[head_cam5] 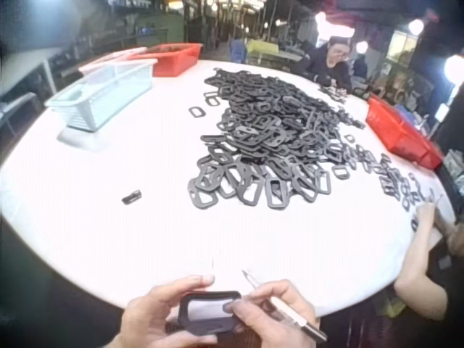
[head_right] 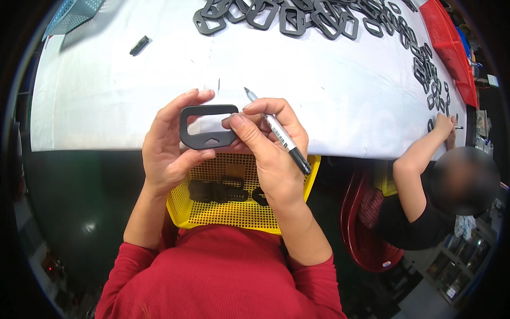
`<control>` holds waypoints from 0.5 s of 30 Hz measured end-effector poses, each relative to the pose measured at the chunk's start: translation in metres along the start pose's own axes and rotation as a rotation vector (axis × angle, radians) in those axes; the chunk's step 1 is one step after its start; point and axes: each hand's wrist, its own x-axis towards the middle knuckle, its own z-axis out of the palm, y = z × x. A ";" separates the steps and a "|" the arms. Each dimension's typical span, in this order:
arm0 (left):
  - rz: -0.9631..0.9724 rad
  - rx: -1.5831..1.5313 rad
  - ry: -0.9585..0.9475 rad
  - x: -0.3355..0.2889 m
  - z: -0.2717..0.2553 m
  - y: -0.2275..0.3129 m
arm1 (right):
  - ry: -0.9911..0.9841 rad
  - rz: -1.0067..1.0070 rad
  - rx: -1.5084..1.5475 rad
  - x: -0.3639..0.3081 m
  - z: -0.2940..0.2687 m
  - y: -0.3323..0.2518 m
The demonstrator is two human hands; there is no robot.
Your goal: The person uses a black marker to mark the inner surface of black plastic buckles, handling them one at a time and placing the finished ones into a yellow basket.
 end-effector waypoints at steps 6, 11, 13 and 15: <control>-0.016 -0.250 0.020 -0.002 0.002 0.002 | 0.007 -0.055 -0.143 -0.003 0.010 0.001; -0.031 0.223 -0.061 -0.007 -0.016 -0.003 | 0.091 -0.247 -0.419 0.001 -0.005 0.005; -0.031 0.226 -0.032 -0.010 -0.015 -0.008 | 0.141 -0.196 -0.348 0.001 0.004 0.009; -0.071 0.228 -0.024 -0.011 -0.014 -0.006 | 0.108 -0.229 -0.293 0.004 0.006 0.015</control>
